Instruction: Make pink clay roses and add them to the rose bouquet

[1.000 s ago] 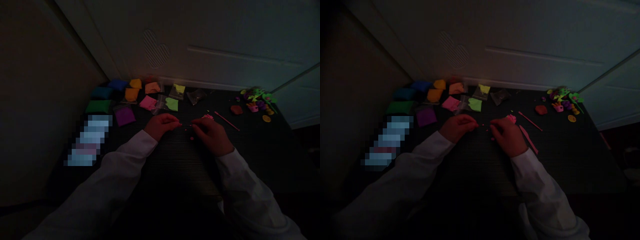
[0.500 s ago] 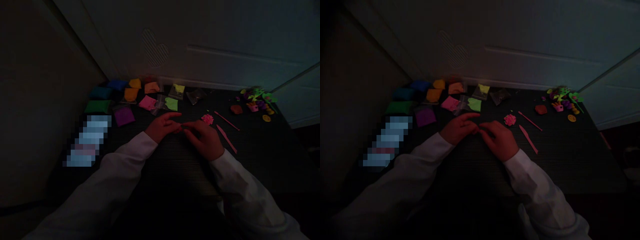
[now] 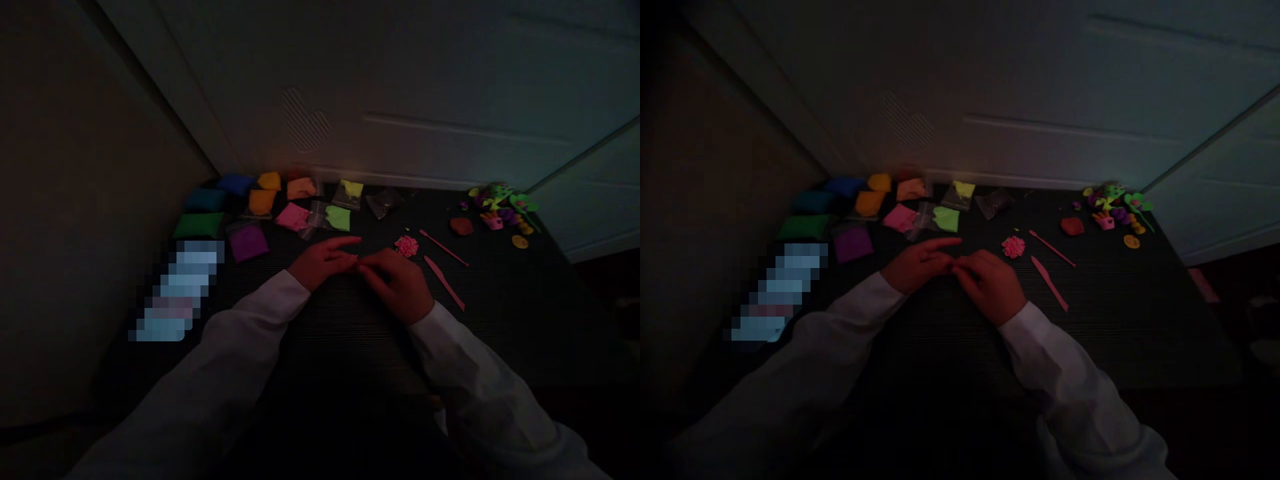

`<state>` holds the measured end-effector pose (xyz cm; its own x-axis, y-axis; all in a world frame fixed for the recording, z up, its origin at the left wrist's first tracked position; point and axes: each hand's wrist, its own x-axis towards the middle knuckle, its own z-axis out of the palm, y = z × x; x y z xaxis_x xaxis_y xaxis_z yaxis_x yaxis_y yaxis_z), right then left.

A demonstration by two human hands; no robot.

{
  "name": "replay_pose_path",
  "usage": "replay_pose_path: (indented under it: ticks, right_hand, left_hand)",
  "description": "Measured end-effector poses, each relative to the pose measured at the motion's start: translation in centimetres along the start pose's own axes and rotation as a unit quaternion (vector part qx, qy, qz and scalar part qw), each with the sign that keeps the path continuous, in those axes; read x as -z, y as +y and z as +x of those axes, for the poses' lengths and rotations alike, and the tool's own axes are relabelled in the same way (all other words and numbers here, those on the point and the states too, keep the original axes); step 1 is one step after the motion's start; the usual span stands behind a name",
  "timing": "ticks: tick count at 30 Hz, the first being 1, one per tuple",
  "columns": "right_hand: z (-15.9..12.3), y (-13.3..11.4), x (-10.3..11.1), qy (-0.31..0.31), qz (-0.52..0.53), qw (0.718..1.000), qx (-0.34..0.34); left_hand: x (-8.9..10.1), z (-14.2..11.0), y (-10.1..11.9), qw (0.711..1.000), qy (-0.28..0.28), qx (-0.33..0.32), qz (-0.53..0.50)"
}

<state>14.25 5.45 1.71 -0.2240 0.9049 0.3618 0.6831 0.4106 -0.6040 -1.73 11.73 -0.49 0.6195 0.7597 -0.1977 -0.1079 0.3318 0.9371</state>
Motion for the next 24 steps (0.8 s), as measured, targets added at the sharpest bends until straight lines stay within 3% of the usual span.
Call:
replay_pose_path:
  ticks: [5,10,15,24]
  right_hand:
    - [-0.1,-0.2,-0.2,0.058,0.015,0.995,-0.074]
    - [0.2,1.1,0.0,0.081,0.018,0.994,-0.067]
    - [0.1,2.1,1.1,0.121,0.034,0.989,-0.076]
    - [-1.0,3.6,2.6,0.092,-0.016,0.995,-0.03]
  left_hand:
    - [0.8,0.3,-0.1,0.995,0.003,-0.013,-0.095]
    - [1.4,0.7,0.2,0.99,0.067,-0.085,-0.086]
    - [0.6,1.2,-0.2,0.976,0.176,-0.122,0.046]
    - [-1.6,2.1,-0.3,0.927,0.248,-0.098,0.263]
